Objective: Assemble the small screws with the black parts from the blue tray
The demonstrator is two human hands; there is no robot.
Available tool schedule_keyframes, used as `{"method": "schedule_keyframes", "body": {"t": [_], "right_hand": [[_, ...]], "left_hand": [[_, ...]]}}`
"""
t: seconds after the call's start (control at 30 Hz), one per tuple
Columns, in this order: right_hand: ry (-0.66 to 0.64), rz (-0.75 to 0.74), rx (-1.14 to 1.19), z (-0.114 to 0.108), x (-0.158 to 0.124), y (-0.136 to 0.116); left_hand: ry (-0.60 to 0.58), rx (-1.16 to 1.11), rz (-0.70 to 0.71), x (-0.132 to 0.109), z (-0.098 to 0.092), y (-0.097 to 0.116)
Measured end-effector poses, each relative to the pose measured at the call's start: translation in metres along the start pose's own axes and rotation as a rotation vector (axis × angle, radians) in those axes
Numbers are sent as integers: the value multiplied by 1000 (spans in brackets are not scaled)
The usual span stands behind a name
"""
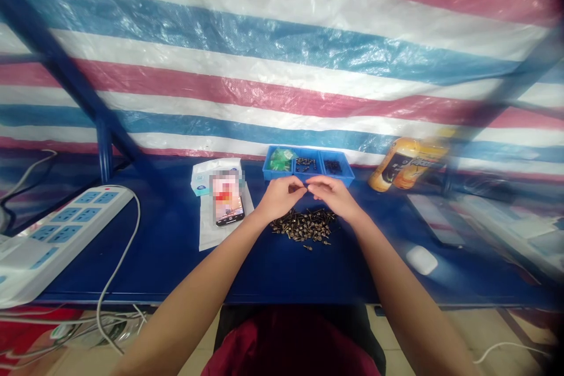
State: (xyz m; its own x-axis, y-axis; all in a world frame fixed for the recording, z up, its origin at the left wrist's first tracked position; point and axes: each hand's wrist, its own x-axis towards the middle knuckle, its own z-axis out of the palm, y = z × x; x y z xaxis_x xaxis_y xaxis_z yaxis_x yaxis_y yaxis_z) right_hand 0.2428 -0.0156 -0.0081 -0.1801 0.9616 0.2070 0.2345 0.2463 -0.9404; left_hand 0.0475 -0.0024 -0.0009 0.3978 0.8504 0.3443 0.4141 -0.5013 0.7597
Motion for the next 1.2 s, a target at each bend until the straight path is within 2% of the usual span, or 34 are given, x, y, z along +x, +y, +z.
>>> {"method": "schedule_keyframes", "body": {"t": [0.07,0.27,0.5,0.57,0.73,0.93,1.2], "right_hand": [[-30,-53,-68,4,-1,-1],[11,-112,-127,7,0,6],[36,-206,-366,11,-2,6],[64,-186,-372,10,-2,7],[197,-28,-263,1,-1,9],[368,4,-371,-10,0,12],[362,39,-221,-10,6,17]], "left_hand": [[3,-2,1,0,0,-1],[-2,-64,-21,1,0,-4],[37,-68,-42,2,1,-3],[55,-31,-46,1,1,-2],[68,17,-51,1,0,2],[66,28,-28,0,0,3],[39,38,-26,0,1,2]]}}
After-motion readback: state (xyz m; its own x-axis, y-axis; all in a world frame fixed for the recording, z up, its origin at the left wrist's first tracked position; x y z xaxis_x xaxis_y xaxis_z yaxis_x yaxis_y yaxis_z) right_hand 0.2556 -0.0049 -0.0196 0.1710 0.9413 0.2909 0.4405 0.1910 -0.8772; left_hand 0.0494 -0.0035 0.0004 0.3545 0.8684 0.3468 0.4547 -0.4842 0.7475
